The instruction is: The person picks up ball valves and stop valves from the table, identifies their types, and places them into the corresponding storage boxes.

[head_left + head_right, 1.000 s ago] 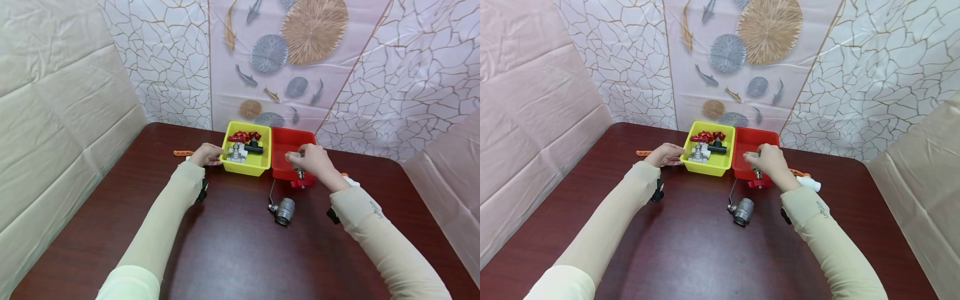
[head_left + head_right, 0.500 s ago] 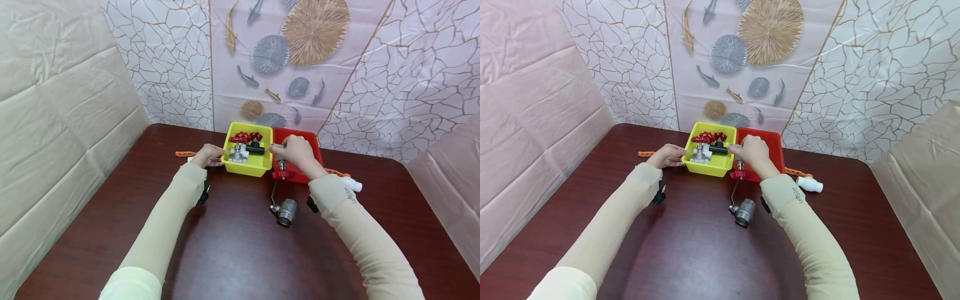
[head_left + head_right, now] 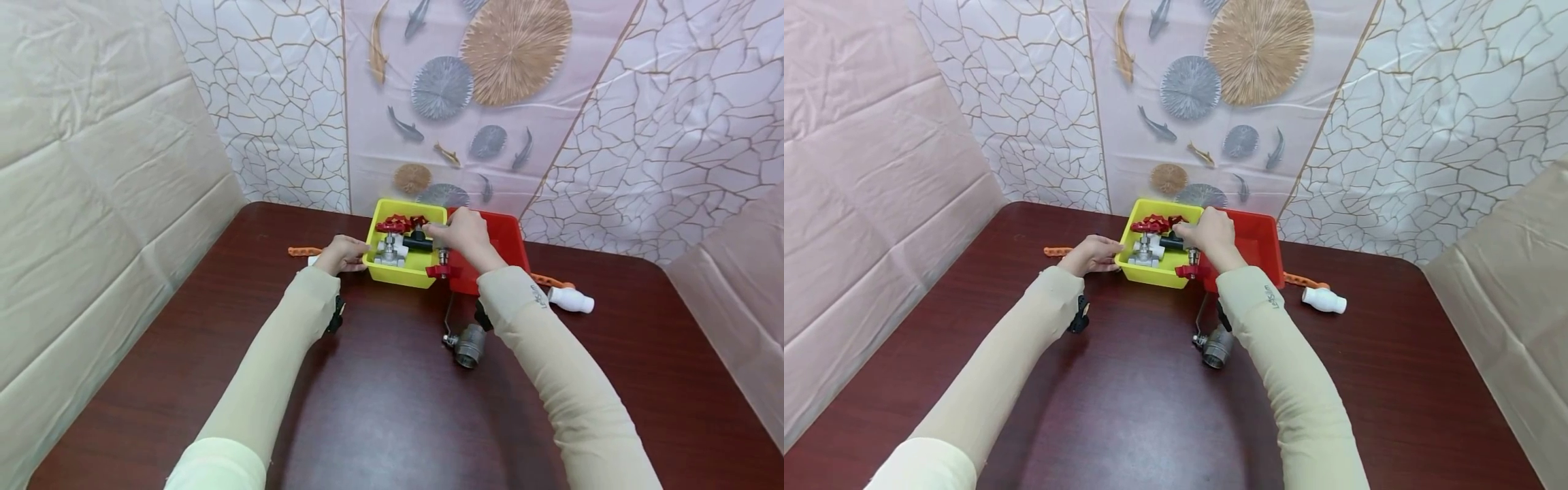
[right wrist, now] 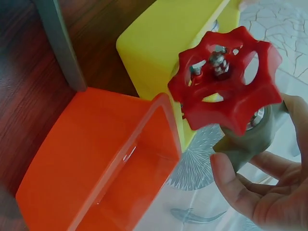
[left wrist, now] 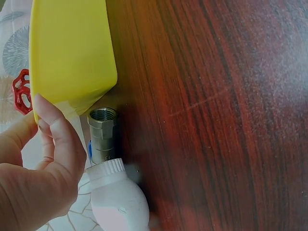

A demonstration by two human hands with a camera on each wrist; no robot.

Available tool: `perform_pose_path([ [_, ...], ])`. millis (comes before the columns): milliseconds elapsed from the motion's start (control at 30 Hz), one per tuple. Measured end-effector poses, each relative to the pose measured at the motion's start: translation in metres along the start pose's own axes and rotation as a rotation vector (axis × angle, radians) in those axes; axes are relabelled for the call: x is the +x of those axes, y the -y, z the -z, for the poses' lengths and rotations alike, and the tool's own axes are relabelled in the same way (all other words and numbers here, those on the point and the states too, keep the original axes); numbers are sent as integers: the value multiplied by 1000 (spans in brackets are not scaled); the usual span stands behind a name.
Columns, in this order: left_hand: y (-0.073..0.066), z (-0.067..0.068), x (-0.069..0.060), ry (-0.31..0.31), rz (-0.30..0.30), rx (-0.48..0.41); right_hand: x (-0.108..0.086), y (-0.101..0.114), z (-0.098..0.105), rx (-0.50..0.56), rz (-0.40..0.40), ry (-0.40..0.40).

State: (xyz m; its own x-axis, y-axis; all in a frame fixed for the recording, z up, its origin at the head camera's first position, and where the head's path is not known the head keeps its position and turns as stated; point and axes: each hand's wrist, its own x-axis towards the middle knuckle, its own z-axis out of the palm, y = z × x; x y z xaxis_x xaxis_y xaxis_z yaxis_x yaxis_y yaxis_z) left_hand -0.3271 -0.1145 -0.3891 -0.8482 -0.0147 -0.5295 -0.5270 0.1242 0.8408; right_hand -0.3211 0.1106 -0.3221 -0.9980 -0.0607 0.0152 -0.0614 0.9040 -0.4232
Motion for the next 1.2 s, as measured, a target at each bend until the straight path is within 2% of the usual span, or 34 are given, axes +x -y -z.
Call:
perform_pose_path([
  [133, 0, -1, 0, -4, 4, -4, 6, 2, -1, 5, -39, -3],
  [633, 1, 1, 5, 16, -43, 30, 25, 21, -14, 46, -45, -1],
  [867, 3, 0, 4, 6, -68, 28, 35, 20, -28, 53, -73, -8],
  [1200, 2, 0, 4, 1, -51, 31, 44, 16, -42, 22, -97, -35],
])
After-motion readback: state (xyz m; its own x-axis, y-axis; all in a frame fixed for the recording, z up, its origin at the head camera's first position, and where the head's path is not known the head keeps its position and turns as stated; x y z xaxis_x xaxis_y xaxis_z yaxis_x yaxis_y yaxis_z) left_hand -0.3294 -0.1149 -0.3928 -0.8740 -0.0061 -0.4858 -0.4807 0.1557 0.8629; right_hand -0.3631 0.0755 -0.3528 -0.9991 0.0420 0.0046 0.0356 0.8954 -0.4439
